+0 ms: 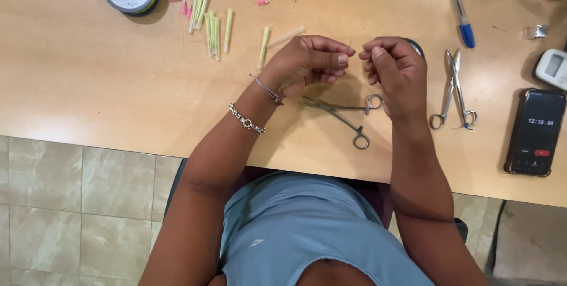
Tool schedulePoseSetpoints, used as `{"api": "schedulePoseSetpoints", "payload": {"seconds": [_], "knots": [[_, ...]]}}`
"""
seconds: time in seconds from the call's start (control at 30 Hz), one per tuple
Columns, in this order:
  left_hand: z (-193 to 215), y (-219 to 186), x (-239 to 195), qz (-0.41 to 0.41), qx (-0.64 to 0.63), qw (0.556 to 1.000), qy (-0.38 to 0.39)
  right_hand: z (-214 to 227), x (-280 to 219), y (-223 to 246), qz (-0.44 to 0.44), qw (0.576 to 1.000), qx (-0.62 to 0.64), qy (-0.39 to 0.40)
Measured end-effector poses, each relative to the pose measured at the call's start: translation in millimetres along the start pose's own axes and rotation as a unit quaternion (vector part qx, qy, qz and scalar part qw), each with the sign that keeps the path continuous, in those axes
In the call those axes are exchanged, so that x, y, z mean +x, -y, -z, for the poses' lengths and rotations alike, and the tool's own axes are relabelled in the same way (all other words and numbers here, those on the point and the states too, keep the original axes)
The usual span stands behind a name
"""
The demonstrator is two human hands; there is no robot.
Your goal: The person sits at a table and assembles small fishing rigs. They cut a length of fishing line from a spool using scissors, thread the line through a small pink plastic tube, and then use hemostats to pull the line through and secure it. The person repeats this process with multiple tubes and lines.
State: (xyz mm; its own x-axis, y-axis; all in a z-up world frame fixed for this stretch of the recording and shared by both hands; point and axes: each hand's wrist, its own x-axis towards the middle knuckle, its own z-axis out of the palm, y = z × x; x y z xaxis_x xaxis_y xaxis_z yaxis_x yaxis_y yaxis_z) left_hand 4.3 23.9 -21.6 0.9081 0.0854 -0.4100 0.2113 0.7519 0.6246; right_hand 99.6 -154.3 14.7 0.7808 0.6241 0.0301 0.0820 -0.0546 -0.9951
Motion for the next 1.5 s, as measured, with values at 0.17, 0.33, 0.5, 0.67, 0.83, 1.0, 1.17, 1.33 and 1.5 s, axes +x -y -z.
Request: {"api": "schedulePoseSetpoints", "payload": {"seconds": [0.17, 0.33, 0.5, 0.67, 0.83, 1.0, 1.17, 1.33, 1.5], "knots": [[-2.3, 1.5, -2.1, 0.030, -0.015, 0.999, 0.030, -3.6, 2.9, -1.8, -0.118, 0.991, 0.069, 0.009], [-2.2, 10.6, -0.3, 0.040, 0.000, 0.998, 0.047, 1.6, 6.5, -5.5, -0.155, 0.979, 0.129, -0.011], [-10.7, -2.1, -7.6, 0.085, 0.054, 0.994, 0.038, 2.2, 6.1, 14.1, -0.169, 0.978, 0.118, -0.004], [-13.8, -5.4, -10.1, 0.092, 0.064, 0.993, 0.033, 1.6, 5.1, 15.5, -0.168, 0.979, 0.111, 0.008], [-16.0, -7.9, -12.3, 0.093, 0.082, 0.992, 0.024, 2.9, 3.7, 12.7, -0.173, 0.977, 0.122, 0.032], [-16.4, -7.2, -11.3, 0.098, 0.084, 0.991, 0.014, 3.6, 2.6, 9.9, -0.170, 0.978, 0.113, 0.041], [-16.8, -6.3, -10.6, 0.099, 0.074, 0.992, 0.006, 5.6, 3.3, 6.0, -0.160, 0.980, 0.110, 0.053], [-15.4, -5.0, -10.0, 0.105, 0.073, 0.992, 0.011, 6.1, 3.5, 3.5, -0.169, 0.978, 0.113, 0.054], [-14.4, -4.1, -9.8, 0.098, 0.076, 0.992, 0.016, 4.5, 3.3, 11.2, -0.181, 0.977, 0.102, 0.050]]}}
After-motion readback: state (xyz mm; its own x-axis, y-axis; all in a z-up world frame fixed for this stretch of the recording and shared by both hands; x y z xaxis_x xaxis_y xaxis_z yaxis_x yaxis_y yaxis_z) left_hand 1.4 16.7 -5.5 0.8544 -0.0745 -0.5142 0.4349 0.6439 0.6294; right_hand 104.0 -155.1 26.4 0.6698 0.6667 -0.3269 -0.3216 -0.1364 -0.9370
